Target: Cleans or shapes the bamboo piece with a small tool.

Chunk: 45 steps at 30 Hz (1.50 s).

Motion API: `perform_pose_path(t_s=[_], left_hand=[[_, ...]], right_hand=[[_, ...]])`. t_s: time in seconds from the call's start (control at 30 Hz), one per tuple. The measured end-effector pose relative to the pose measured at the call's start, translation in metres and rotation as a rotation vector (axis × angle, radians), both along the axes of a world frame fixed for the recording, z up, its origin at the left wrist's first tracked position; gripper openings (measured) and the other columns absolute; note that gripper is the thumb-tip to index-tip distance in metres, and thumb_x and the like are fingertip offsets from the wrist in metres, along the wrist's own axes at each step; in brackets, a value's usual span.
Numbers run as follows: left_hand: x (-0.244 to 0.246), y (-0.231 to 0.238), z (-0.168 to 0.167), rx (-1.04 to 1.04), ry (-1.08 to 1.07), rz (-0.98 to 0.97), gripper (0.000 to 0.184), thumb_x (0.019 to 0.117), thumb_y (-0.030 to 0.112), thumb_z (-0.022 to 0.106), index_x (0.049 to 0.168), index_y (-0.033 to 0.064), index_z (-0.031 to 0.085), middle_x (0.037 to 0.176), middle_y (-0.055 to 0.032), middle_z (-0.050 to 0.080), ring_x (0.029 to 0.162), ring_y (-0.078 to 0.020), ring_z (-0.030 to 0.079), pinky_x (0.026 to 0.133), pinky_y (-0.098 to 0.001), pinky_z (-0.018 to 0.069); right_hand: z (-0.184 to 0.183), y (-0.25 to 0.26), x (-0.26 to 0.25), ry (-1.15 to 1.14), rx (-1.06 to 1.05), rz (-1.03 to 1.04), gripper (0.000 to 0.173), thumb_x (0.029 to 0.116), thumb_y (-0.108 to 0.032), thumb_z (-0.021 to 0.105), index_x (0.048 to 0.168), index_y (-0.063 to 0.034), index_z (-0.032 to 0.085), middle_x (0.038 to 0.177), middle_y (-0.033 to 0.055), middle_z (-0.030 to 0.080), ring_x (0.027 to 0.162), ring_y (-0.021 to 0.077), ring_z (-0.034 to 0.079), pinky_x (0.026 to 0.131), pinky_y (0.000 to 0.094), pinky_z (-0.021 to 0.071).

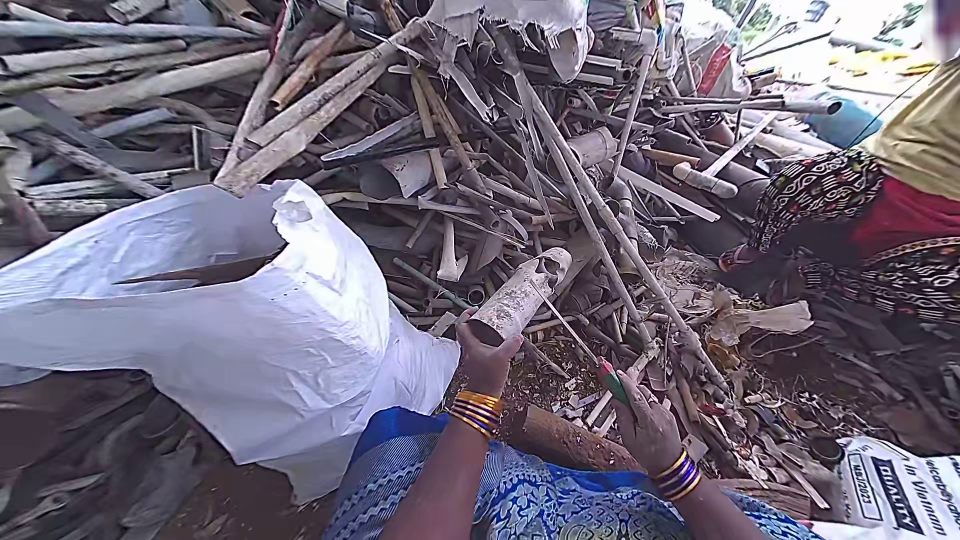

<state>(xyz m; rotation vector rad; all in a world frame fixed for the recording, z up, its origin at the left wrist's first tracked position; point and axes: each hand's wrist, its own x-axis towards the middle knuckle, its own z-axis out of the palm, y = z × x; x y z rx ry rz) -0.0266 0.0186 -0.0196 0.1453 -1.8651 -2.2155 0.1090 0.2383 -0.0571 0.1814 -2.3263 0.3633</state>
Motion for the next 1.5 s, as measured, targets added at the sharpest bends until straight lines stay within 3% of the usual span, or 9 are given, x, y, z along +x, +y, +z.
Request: perform_pose_path(t_s=[0.2,0.43,0.53,0.7,0.83,1.0,1.13,1.33,1.5], left_hand=[[0.010,0.000,0.007,-0.371,0.014,-0.014,0.100,0.0564,0.009,0.084,0.146,-0.0045,0.041,0.141,-0.0337,0.046,0.127,-0.0403,0.053,0.102,-0.0500,0.0475],[0.015,0.003,0.011,-0.509,0.135,-0.020,0.103,0.0580,0.008,0.085,0.147,-0.0103,0.038,0.143,-0.0374,0.044,0.129,-0.0445,0.050,0.107,-0.0492,0.0446],[0.016,0.003,0.012,-0.520,0.127,-0.044,0.106,0.0562,0.006,0.083,0.148,-0.0119,0.034,0.145,-0.0369,0.043,0.133,-0.0430,0.049,0.110,-0.0473,0.0427],[0.016,0.005,0.004,-0.617,0.202,-0.060,0.105,0.0550,0.006,0.087,0.144,-0.0157,0.036,0.143,-0.0394,0.045,0.133,-0.0472,0.050,0.111,-0.0496,0.0428],[0.021,0.009,0.004,-0.608,0.204,-0.100,0.102,0.0534,0.003,0.087,0.142,-0.0144,0.039,0.142,-0.0370,0.047,0.130,-0.0435,0.052,0.109,-0.0476,0.0448],[0.023,0.010,0.002,-0.611,0.237,-0.131,0.101,0.0537,0.006,0.087,0.140,-0.0156,0.039,0.141,-0.0377,0.047,0.128,-0.0444,0.054,0.107,-0.0476,0.0462],[0.026,0.017,0.001,-0.591,0.221,-0.177,0.101,0.0535,0.004,0.086,0.141,-0.0142,0.039,0.141,-0.0361,0.047,0.128,-0.0417,0.054,0.106,-0.0459,0.0470],[0.028,0.017,-0.003,-0.602,0.243,-0.193,0.101,0.0513,0.007,0.086,0.139,-0.0141,0.042,0.140,-0.0365,0.049,0.127,-0.0432,0.054,0.106,-0.0477,0.0468],[0.027,0.019,0.007,-0.511,0.074,-0.213,0.103,0.0552,0.003,0.085,0.146,-0.0103,0.037,0.145,-0.0342,0.045,0.131,-0.0401,0.052,0.108,-0.0477,0.0451]], right_hand=[[0.001,0.004,-0.008,-0.405,-0.163,-0.196,0.043,0.1008,-0.019,0.056,0.138,0.0018,0.064,0.092,0.0287,0.073,0.076,0.0485,0.073,0.066,0.0632,0.0563],[0.002,-0.009,0.004,-0.128,-0.026,-0.025,0.041,0.1015,-0.025,0.049,0.128,-0.0002,0.068,0.082,0.0173,0.072,0.058,0.0296,0.069,0.048,0.0422,0.0546],[0.012,0.004,-0.007,-0.542,-0.262,-0.234,0.046,0.1056,-0.019,0.050,0.147,0.0023,0.054,0.107,0.0295,0.073,0.094,0.0494,0.072,0.082,0.0636,0.0552],[0.012,-0.006,-0.001,0.011,-0.030,0.013,0.045,0.1051,-0.030,0.043,0.126,0.0029,0.065,0.079,0.0160,0.070,0.056,0.0246,0.067,0.047,0.0373,0.0534],[0.011,-0.010,-0.002,-0.595,-0.326,-0.174,0.048,0.1064,-0.019,0.049,0.149,0.0039,0.050,0.105,0.0284,0.073,0.091,0.0480,0.073,0.082,0.0620,0.0560],[0.009,-0.017,-0.001,-0.033,-0.112,-0.001,0.044,0.1019,-0.024,0.048,0.127,0.0087,0.063,0.083,0.0182,0.073,0.060,0.0275,0.071,0.050,0.0400,0.0565],[0.011,-0.015,-0.003,-0.540,-0.331,-0.131,0.048,0.1048,-0.016,0.051,0.148,0.0056,0.051,0.106,0.0277,0.073,0.089,0.0465,0.074,0.078,0.0615,0.0573],[0.007,-0.018,0.002,-0.088,-0.142,0.007,0.043,0.1009,-0.023,0.049,0.128,0.0072,0.062,0.084,0.0175,0.073,0.063,0.0273,0.071,0.053,0.0406,0.0577],[0.019,-0.005,-0.019,-0.618,-0.521,-0.259,0.050,0.1071,-0.016,0.048,0.152,0.0057,0.043,0.117,0.0291,0.070,0.105,0.0451,0.071,0.095,0.0587,0.0531]])
